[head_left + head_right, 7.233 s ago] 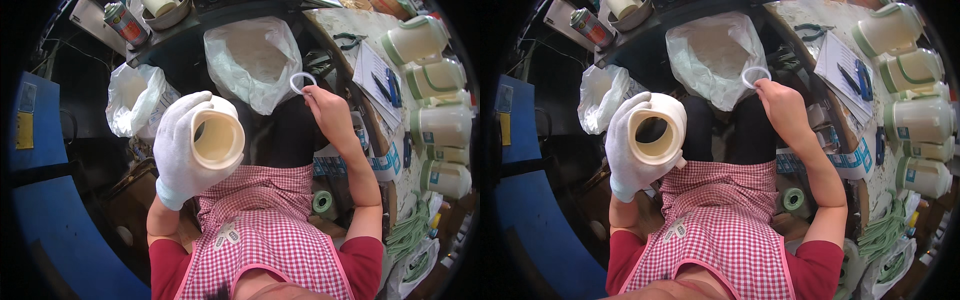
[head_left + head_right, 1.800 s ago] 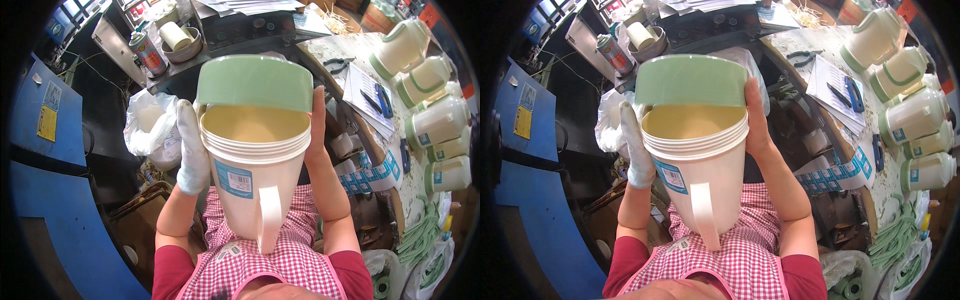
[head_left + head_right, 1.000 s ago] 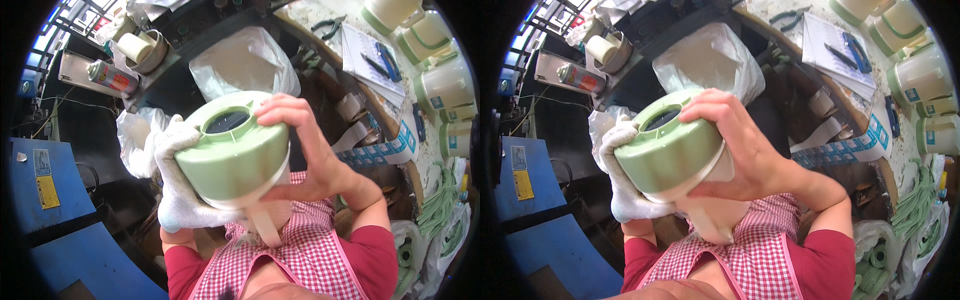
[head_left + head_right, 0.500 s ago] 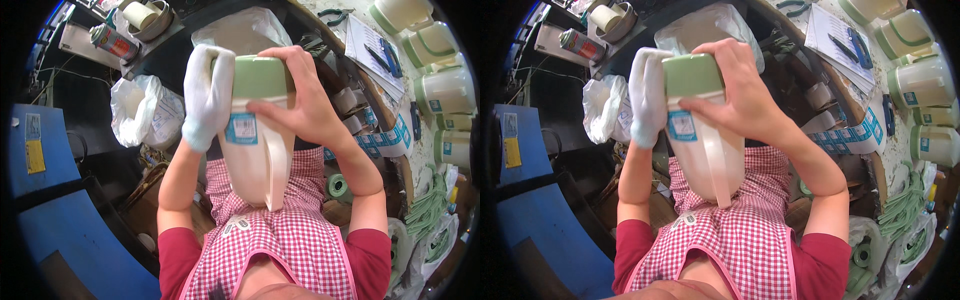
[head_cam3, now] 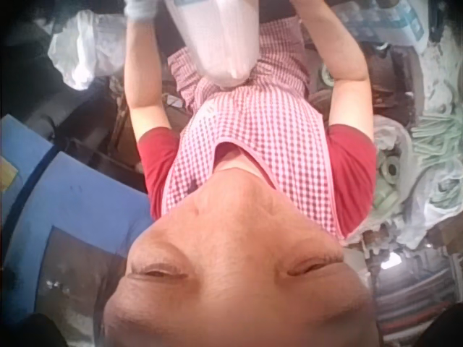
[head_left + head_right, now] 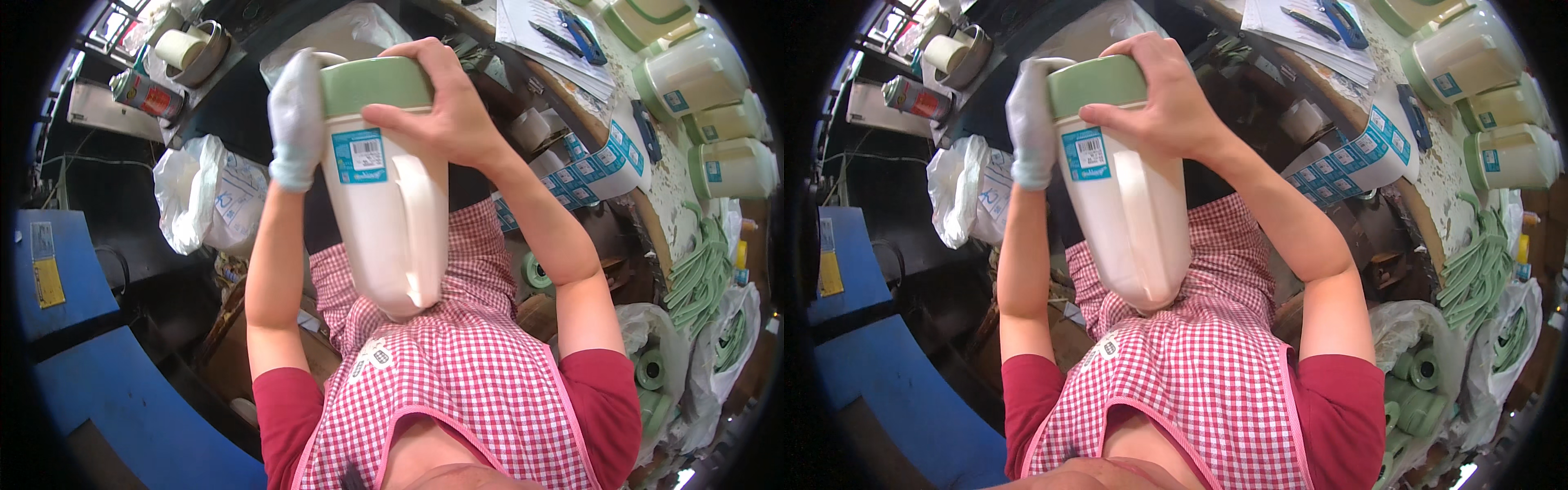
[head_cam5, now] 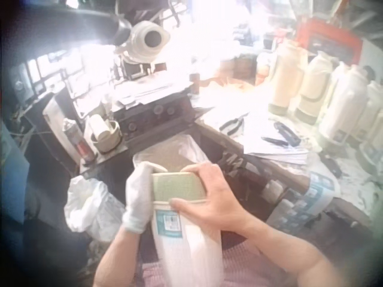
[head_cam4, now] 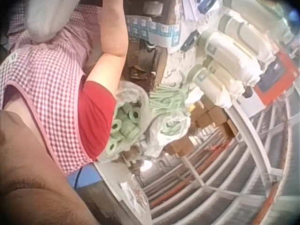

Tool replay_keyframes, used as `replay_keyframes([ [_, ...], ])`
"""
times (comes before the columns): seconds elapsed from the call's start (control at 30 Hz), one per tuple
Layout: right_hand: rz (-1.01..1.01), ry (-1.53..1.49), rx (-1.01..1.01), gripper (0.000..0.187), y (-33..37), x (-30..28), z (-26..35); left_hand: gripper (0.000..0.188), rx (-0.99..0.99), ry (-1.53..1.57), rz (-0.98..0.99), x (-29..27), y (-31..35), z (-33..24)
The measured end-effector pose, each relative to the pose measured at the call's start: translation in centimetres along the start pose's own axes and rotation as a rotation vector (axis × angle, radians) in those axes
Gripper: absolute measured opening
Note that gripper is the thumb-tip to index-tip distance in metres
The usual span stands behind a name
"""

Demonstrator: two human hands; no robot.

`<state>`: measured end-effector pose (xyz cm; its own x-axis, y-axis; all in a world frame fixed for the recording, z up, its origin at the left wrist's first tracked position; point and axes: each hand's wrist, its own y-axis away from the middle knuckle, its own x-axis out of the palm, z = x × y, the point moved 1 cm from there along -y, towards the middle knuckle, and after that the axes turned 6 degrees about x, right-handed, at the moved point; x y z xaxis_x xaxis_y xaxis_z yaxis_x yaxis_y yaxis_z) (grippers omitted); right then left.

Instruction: The person repeatedly assembles white plastic pitchers by attaching green lids and handles, then applying blue labels to the sides. They handle each pitcher one at a time, place the finished units on a nearby table, and continue the cycle with additional components.

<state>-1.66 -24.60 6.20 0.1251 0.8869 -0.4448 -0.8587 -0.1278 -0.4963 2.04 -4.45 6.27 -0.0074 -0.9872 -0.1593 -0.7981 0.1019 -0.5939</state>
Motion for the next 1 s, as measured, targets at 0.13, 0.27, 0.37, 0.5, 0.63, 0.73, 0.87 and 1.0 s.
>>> replay_keyframes([
  [0.13, 0.157, -0.629, 0.241, 0.057, -0.2, -0.9, -2.0, 0.046, 0.045, 0.024, -0.017, -1.3, 0.6, 1.8],
  [0.27, 0.157, -0.693, 0.352, 0.056, 0.0, -0.2, -3.2, 0.031, 0.350, -0.427, -0.064, -0.1, -0.1, 3.6],
  [0.37, 0.073, -0.429, 0.275, 0.065, -0.1, 0.1, -4.0, 0.033, -0.138, -0.075, -0.129, 1.3, 0.0, 1.7],
  [0.5, -0.155, -0.039, 0.177, 0.072, -0.1, -0.4, -5.0, 0.039, 0.412, -0.462, 0.329, 2.7, 8.3, -6.3],
  [0.63, -0.027, 0.264, -0.041, 0.071, 3.9, -8.2, -6.8, 0.040, 0.491, -0.538, 0.764, 3.5, 14.5, -7.9],
  [0.73, -0.353, 0.358, 0.320, 0.041, 11.8, -25.3, -8.0, 0.036, 0.059, -0.022, 0.447, 1.6, 10.9, -5.5],
  [0.87, -1.211, 0.681, 0.681, 0.037, 26.4, -48.9, -6.0, 0.032, 0.249, 1.514, 0.815, 0.4, 3.8, -2.3],
  [1.0, -1.056, -0.155, 0.958, 0.046, 35.3, -59.5, -7.1, 0.023, -0.083, 0.926, 0.174, -0.8, 3.4, -2.0],
])
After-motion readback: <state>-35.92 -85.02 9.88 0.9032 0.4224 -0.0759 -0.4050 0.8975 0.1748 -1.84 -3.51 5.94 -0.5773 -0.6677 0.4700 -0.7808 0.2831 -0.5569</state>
